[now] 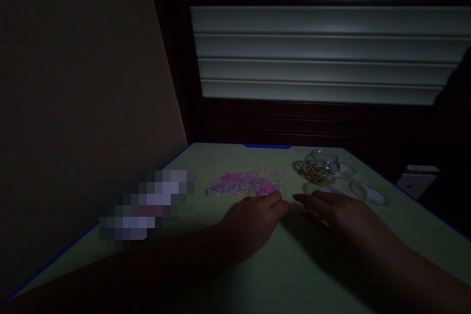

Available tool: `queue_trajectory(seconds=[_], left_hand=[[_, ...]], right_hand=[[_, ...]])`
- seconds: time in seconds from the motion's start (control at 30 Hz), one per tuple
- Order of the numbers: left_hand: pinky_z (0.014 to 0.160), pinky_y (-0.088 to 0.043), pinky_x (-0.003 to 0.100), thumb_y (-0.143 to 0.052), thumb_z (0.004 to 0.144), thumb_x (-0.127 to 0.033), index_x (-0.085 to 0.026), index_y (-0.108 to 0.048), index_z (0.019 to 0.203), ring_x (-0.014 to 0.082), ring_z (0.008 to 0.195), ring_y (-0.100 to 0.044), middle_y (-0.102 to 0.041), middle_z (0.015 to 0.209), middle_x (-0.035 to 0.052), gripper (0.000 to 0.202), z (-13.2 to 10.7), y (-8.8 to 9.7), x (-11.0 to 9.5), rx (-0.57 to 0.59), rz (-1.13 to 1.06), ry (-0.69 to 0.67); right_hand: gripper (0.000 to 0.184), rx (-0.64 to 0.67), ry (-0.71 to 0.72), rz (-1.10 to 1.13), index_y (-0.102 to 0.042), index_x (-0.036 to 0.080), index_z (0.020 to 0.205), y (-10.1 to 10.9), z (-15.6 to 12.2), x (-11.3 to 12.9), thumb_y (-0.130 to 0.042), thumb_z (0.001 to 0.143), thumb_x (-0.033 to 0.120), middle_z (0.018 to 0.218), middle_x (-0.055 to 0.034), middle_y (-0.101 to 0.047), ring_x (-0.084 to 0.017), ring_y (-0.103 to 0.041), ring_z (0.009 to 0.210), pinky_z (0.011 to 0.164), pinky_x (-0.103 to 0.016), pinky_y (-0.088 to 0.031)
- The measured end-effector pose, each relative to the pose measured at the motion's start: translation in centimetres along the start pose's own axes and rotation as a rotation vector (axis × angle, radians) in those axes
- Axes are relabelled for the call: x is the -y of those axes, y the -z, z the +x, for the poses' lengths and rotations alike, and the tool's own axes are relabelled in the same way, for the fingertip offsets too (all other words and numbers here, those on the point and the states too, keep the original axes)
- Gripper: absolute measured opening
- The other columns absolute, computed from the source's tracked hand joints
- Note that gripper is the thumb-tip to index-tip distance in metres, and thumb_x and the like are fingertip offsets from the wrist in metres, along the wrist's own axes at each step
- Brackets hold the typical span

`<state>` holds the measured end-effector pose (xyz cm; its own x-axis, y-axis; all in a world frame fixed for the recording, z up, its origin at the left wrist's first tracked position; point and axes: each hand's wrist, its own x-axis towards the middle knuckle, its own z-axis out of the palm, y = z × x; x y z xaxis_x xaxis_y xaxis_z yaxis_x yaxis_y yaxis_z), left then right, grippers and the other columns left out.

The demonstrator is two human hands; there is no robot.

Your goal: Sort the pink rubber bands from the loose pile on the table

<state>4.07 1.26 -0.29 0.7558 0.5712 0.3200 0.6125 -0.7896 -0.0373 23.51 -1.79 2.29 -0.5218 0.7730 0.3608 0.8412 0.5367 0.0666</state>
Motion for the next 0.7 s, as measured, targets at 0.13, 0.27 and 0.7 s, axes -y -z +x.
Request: queue_trajectory(seconds=[0.13,0.27,0.7], left_hand=[[0.059,-0.04,0.023,-0.034,0.088,-0.016,-0.02,-0.046,0.097,0.0126,0.07,-0.05,-0.049,0.086,0.0007,0.016,-0.03,0.07,0.04,-0.007,-0.005,-0.051],[0.058,-0.041,0.023,-0.034,0.088,-0.015,-0.019,-0.045,0.1,0.0125,0.07,-0.05,-0.049,0.087,0.0013,0.018,-0.05,-0.04,0.12,-0.036,-0.003,-0.068],[0.057,-0.041,0.023,-0.035,0.087,-0.015,-0.019,-0.046,0.1,0.0123,0.068,-0.05,-0.05,0.087,0.0012,0.018,0.03,-0.09,0.11,-0.056,-0.021,-0.075]], right_hand=[[0.039,0.006,0.02,0.018,-0.055,0.024,0.103,-0.01,0.05,-0.02,-0.047,0.069,0.006,0.085,-0.0022,-0.062,-0.015,-0.057,0.071,0.059,-0.025,-0.041],[0.039,0.039,0.021,0.047,-0.056,0.024,0.095,0.22,0.03,0.18,-0.048,0.063,0.002,0.078,0.0008,-0.059,-0.013,-0.055,0.067,0.057,-0.022,-0.038],[0.022,0.108,0.016,0.082,-0.057,0.02,0.079,0.89,0.13,0.32,-0.048,0.067,0.004,0.072,-0.0006,-0.056,-0.013,-0.051,0.065,0.059,-0.025,-0.035]])
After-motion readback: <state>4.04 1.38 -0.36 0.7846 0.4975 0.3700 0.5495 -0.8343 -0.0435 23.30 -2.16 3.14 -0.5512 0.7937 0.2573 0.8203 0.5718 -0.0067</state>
